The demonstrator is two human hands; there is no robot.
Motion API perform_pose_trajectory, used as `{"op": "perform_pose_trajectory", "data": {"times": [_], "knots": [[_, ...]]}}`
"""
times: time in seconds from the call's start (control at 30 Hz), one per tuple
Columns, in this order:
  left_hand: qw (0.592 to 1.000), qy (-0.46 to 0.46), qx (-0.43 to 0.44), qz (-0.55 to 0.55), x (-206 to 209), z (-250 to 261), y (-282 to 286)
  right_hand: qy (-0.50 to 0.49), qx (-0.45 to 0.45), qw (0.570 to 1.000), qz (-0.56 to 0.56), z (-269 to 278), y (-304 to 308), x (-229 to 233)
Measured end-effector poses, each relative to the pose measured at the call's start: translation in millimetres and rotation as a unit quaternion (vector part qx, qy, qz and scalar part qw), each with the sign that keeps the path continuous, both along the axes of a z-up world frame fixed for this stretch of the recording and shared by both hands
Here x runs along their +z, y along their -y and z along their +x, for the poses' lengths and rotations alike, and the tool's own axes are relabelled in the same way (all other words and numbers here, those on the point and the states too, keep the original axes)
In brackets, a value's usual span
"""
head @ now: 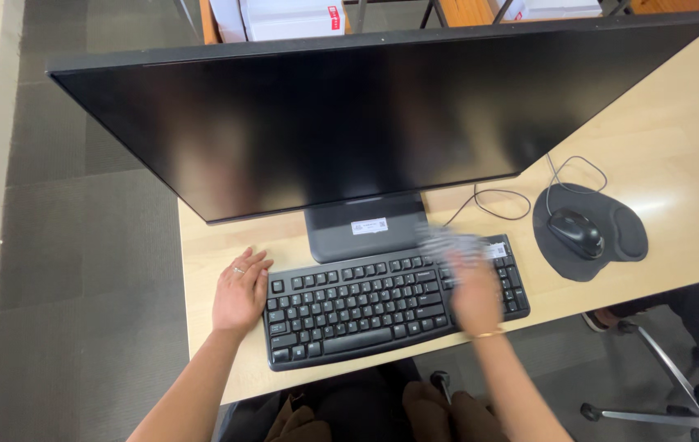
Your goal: The person wipes a keyboard and a monitor screen using a checkered cloth.
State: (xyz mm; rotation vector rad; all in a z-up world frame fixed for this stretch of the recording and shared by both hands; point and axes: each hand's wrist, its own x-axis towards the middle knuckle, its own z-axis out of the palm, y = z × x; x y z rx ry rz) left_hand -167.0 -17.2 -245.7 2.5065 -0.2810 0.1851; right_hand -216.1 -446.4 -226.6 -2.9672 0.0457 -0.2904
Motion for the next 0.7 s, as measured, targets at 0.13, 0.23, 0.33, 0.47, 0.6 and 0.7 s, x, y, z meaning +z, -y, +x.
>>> {"op": "perform_pose_trajectory", "data": {"times": [0.13,0.23,0.33,0.47,0.6,0.7], "knots": [[1.0,0.012,0.004,-0.008,-3.7,0.0,-0.2,0.01,-0.066,0.994,0.087,-4.1,23.6,-16.5],[0.999,0.039,-0.01,-0.014,-12.1,1.8,-2.3,-0.024,-0.022,0.997,0.07,2.2,-20.9,-29.7],[0.999,0.034,-0.007,-0.008,-14.2,1.6,-2.5,-0.02,0.08,0.993,0.088,1.7,-72.8,-28.2],[0.999,0.038,0.004,-0.006,-10.6,-0.5,-0.9,-0.041,0.115,0.988,0.099,5.2,-93.8,-18.9],[0.999,0.033,0.002,0.002,-8.5,3.1,-1.4,-0.047,0.173,0.98,0.082,4.2,-92.4,-12.4],[1.0,0.011,0.007,0.005,-6.4,0.3,-0.4,-0.067,0.231,0.967,0.087,-10.8,-92.2,-9.3]]}}
